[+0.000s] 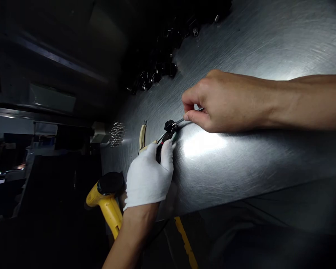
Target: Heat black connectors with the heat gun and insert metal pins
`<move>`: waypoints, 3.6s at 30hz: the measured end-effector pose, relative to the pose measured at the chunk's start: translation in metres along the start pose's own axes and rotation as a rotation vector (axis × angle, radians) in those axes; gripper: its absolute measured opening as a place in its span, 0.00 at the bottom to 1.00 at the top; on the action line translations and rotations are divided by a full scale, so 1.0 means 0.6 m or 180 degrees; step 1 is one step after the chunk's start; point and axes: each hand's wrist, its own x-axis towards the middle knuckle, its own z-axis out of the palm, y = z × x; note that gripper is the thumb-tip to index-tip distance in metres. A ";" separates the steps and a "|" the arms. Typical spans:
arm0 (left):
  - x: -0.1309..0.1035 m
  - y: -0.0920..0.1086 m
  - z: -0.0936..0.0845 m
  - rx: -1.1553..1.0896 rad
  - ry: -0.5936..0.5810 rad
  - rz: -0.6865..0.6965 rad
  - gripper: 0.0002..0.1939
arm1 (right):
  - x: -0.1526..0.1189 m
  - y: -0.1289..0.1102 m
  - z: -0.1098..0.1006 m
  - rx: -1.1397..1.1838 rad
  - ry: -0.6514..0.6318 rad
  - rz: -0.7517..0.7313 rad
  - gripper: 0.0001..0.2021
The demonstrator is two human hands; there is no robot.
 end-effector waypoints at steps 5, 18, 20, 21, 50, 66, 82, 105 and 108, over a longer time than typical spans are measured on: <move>-0.004 0.002 0.004 0.0050 0.0066 -0.0034 0.27 | -0.005 -0.001 0.002 0.0040 -0.0002 0.0015 0.07; -0.009 0.011 0.008 0.0207 0.0144 -0.0131 0.27 | -0.016 -0.006 0.007 0.0063 0.0065 0.0068 0.09; -0.010 0.013 0.009 0.0252 0.0139 -0.0149 0.28 | -0.018 -0.007 0.009 0.0054 0.0075 0.0068 0.09; -0.010 0.014 0.009 0.0272 0.0120 -0.0164 0.29 | -0.019 -0.008 0.009 0.0048 0.0086 0.0054 0.09; -0.027 0.041 0.013 0.0254 0.0112 -0.0403 0.32 | -0.037 -0.027 0.014 -0.0234 0.0183 0.0147 0.11; -0.025 0.070 0.012 0.0069 0.0107 -0.0731 0.35 | -0.044 -0.034 0.020 -0.0536 0.0102 0.0189 0.14; -0.053 0.020 0.021 0.0302 0.0224 -0.0368 0.33 | -0.022 -0.007 0.005 -0.0036 0.0039 -0.0321 0.09; -0.070 -0.063 0.047 -0.0174 0.0346 0.0433 0.12 | -0.025 0.000 0.004 0.0529 -0.0485 -0.1251 0.10; -0.067 -0.070 0.042 -0.0044 0.0169 0.0591 0.12 | -0.022 0.002 0.001 0.0491 -0.0613 -0.1293 0.12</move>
